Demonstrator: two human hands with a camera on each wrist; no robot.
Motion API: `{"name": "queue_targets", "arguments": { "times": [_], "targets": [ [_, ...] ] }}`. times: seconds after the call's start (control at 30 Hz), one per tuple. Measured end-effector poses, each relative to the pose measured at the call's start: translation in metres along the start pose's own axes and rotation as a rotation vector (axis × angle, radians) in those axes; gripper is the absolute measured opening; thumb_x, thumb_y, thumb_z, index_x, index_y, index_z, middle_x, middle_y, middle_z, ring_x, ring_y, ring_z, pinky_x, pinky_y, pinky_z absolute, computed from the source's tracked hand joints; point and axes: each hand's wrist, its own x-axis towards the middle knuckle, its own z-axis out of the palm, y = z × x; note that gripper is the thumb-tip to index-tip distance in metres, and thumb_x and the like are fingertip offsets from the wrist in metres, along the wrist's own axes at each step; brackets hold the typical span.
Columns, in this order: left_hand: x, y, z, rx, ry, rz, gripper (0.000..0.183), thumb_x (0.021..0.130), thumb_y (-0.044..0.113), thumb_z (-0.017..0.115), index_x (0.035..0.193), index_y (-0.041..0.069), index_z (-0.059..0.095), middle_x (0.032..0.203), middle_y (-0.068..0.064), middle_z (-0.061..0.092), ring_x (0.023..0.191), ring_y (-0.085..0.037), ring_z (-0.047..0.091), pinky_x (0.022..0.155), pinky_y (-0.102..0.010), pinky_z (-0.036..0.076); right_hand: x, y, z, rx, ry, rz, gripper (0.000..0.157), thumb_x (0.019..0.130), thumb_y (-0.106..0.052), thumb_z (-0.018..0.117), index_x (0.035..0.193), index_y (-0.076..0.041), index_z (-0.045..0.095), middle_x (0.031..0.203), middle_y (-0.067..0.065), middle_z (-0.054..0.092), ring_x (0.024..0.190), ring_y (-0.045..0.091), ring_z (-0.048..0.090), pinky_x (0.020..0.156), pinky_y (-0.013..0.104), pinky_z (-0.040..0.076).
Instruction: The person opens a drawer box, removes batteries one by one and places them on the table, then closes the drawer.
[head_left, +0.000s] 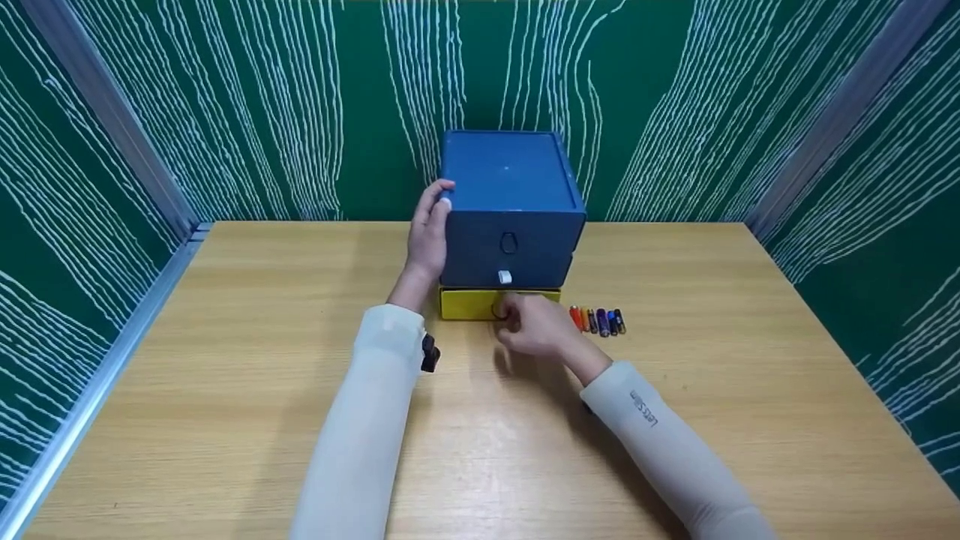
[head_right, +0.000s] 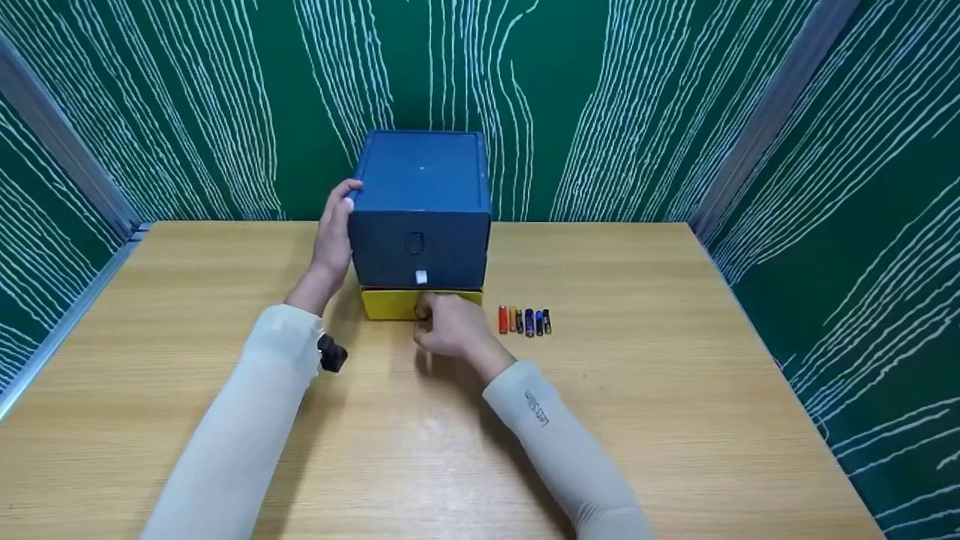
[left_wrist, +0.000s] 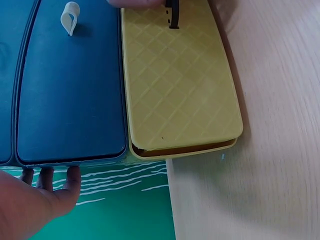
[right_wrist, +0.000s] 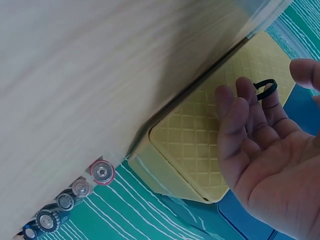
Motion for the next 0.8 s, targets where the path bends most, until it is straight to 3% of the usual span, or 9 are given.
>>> {"name": "queue_targets", "arguments": {
  "times": [0.33,0.8],
  "targets": [
    [0.014,-0.024,0.004,-0.002,0.016,0.005,0.031,0.092,0.034,0.030,0.121,0.033,0.042,0.137,0.011,0.032,0.119,-0.011,0.033,0.100,-0.040,0.028,0.003,0.001,-0.001,-0.010,-0.008,0.013,0.032,0.070,-0.032,0.065,0.097,-0.018,0.057,0.087,-0.002,0.059,0.075,0.014,0.049,0.069,0.030,0.044],
    [0.014,-0.024,0.004,-0.012,0.072,0.063,0.032,0.093,0.035,0.031,0.121,0.028,0.045,0.133,0.011,0.038,0.121,-0.007,0.034,0.103,-0.034,0.025,0.002,0.002,0.002,-0.018,-0.044,-0.005,0.034,0.069,-0.033,0.066,0.098,-0.019,0.056,0.088,-0.001,0.059,0.076,0.014,0.049,0.070,0.029,0.043]
  ]
}}
